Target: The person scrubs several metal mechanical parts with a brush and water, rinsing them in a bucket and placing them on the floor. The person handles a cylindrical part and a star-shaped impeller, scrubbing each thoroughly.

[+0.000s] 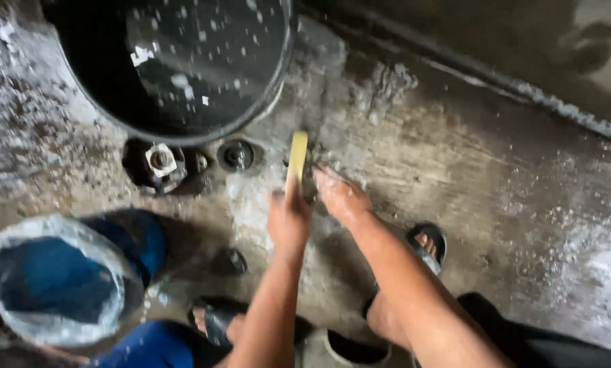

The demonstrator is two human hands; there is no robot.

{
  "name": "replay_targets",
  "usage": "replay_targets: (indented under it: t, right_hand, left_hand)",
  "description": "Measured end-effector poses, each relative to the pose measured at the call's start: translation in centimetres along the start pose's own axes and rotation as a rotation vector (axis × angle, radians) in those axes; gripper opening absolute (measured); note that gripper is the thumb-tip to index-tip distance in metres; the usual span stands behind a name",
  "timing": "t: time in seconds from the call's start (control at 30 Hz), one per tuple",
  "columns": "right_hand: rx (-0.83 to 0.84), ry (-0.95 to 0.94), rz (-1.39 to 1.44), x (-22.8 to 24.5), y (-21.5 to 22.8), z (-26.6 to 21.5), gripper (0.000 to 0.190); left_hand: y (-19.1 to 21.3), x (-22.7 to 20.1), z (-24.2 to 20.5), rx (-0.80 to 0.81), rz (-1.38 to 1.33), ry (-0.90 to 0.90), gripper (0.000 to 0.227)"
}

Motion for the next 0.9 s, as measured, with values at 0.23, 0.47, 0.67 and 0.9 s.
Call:
replay_targets:
  t: [0.23,0.47,0.67,0.9]
  right_hand:
    - [0.19,-0.238,0.366,1.3,2.2,0.0,0.06]
    - [0.284,-0.234,0.256,1.9,4.7,0.0,0.06]
    - [0.069,-0.135,0.21,0.9,-0.3,-1.7,0.055]
    - [-0.483,0.064,0.142,-0.1,1.3,-9.7,0.03]
  left_hand:
    - [2.0,-0.1,-0.5,0.009,0.066,0.038,0.044]
    - [3.1,1.7,-0.2,-0.19,-0.045,0.024,0.038]
    - [6.0,1.2,-0.2,-0.109,-0.101,0.033,0.067]
    - [6.1,1.7,-5.9,0.179,-0.056,0.097,0.061]
Point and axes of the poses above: each hand's wrist, its own z-axis towards the middle knuckle, its own y-axis out of the back of the hand, x = y × z, the point moved 7 cm from there along z, towards the middle knuckle, and after that the axes turned 4 degrees about z, right-handed, at the moved point
